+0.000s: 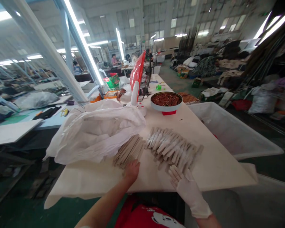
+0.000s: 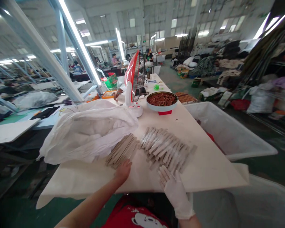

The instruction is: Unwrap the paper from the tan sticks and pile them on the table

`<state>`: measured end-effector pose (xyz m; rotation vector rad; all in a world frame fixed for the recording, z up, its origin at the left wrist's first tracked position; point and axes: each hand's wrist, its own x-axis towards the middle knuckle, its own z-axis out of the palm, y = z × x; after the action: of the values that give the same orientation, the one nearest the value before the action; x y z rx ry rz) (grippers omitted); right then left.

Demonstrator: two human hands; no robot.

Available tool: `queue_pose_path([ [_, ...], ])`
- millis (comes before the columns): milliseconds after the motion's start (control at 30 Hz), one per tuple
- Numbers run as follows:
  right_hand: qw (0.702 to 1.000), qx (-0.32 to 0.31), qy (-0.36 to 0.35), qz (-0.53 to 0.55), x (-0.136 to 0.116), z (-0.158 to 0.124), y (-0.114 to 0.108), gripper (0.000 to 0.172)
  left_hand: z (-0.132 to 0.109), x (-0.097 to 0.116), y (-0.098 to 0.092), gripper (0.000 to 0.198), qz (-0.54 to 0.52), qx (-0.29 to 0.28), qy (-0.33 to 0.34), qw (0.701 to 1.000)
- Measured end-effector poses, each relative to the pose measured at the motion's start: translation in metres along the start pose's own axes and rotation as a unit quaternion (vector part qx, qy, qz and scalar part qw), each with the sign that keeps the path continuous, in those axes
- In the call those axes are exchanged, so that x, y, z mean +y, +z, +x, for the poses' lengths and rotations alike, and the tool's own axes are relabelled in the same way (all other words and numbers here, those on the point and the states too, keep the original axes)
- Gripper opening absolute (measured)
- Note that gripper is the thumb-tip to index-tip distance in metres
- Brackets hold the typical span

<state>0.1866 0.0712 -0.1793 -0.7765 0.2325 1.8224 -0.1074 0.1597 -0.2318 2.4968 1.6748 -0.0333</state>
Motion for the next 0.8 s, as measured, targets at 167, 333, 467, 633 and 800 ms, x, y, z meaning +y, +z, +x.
queue_pose_path([
  [167, 0.999, 0.034, 0.009, 0.024, 0.006, -0.013, -0.033, 0.041, -0.042, 0.006, 0.028, 0.041, -0.003, -0.053, 0.105, 0.993],
  [333, 0.993, 0.106, -0.014, 0.053, 0.015, -0.023, -0.065, 0.029, -0.061, -0.005, 0.031, 0.045, 0.016, -0.054, 0.139, 0.989],
  [467, 0.992, 0.111, -0.045, 0.047, 0.029, -0.037, -0.081, 0.028, -0.081, -0.014, 0.033, 0.045, 0.023, -0.052, 0.144, 0.988],
  [633, 0.993, 0.084, -0.047, 0.067, 0.076, -0.047, -0.091, 0.030, -0.114, -0.041, 0.032, 0.049, 0.026, -0.064, 0.181, 0.981],
  [800, 0.995, 0.068, -0.057, 0.038, 0.148, -0.039, -0.075, 0.028, -0.148, -0.078, 0.030, 0.050, 0.033, -0.105, 0.190, 0.976],
])
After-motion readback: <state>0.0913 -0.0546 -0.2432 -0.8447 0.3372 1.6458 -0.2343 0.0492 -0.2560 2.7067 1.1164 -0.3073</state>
